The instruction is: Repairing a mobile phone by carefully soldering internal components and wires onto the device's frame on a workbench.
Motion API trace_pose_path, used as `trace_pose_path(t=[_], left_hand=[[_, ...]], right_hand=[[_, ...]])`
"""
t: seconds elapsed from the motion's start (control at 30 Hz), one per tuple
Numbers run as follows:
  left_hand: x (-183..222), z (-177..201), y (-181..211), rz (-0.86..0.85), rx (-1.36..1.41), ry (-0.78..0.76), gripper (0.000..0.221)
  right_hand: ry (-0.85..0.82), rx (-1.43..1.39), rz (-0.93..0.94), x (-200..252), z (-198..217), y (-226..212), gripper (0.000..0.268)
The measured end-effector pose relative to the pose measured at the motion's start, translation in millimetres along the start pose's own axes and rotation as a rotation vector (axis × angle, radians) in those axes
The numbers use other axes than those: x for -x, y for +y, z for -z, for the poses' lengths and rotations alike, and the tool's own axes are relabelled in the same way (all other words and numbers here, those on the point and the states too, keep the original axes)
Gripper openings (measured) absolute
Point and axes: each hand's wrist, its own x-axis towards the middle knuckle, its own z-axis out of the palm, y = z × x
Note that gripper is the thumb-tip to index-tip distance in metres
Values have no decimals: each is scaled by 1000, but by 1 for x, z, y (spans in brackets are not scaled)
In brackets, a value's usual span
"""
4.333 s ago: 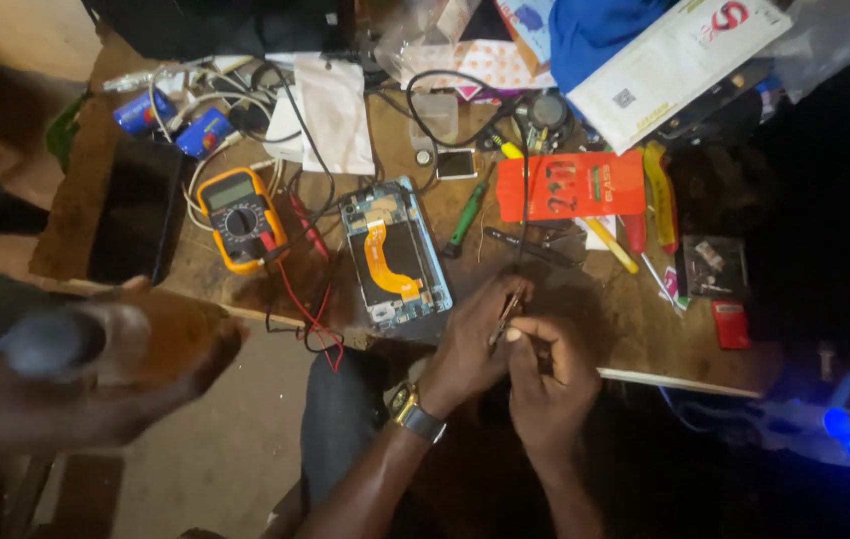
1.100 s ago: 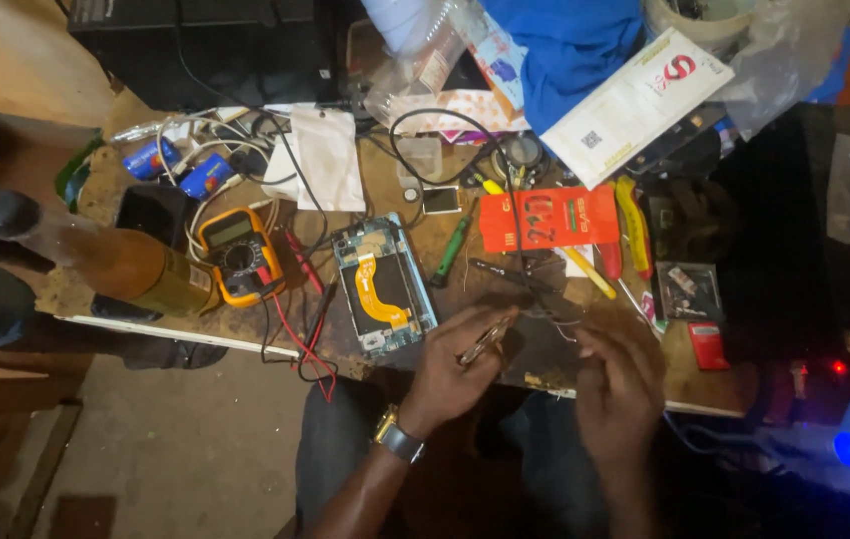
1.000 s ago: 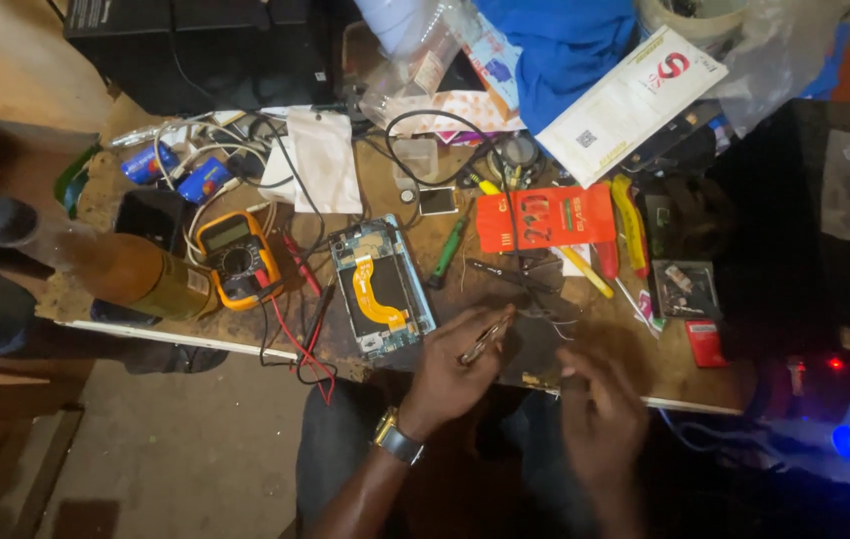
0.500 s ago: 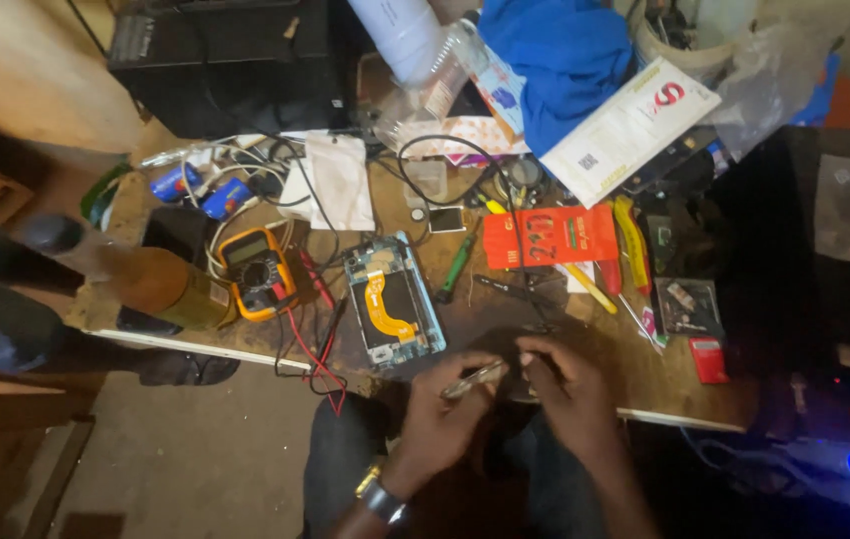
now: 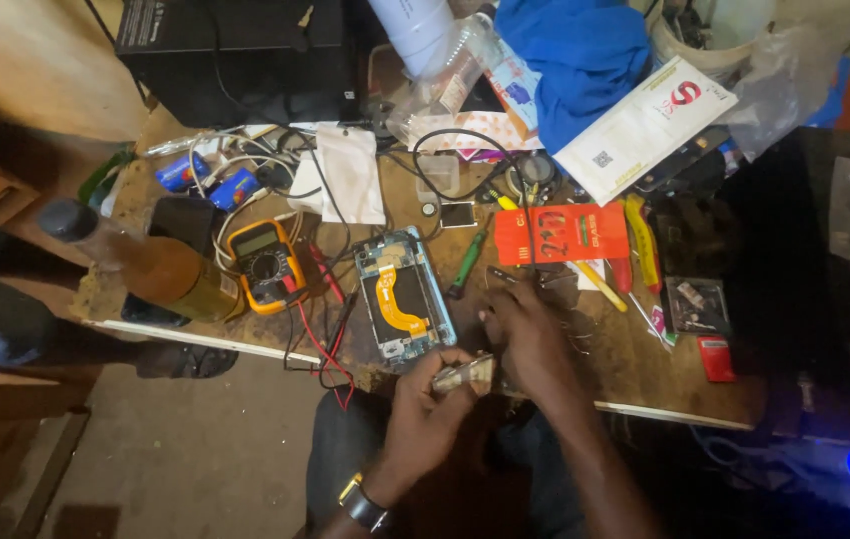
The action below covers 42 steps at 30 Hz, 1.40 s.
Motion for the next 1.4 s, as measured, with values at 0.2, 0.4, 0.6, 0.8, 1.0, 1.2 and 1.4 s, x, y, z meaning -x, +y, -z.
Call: trace_pose_path(t=[0.2,0.4,0.6,0.8,1.0,1.2,1.4], left_hand=[[-1,-1,-36,16,12,126,24],[-1,-2,-21,134,-90,160,22],[-3,-3,-7,44,-101,107,19],[-4,-8,-7,57,-147,98,24],[-4,-12,5,72,-246,128,30],[-6,-16,1,-38,-129,106,20],[-7,-20,1,-99,43,15,14]], right_hand=[[56,23,-111,29,9,6,15],[125,-73,-235,37,3,16,24],[105,108,-201,40,8,19,25],[-3,229,-199,19,28,1,5],[17,567,12,14,35,-11,31],[-199,572,-109,6,38,-10,37],[131,0,-363,55,37,21,12]])
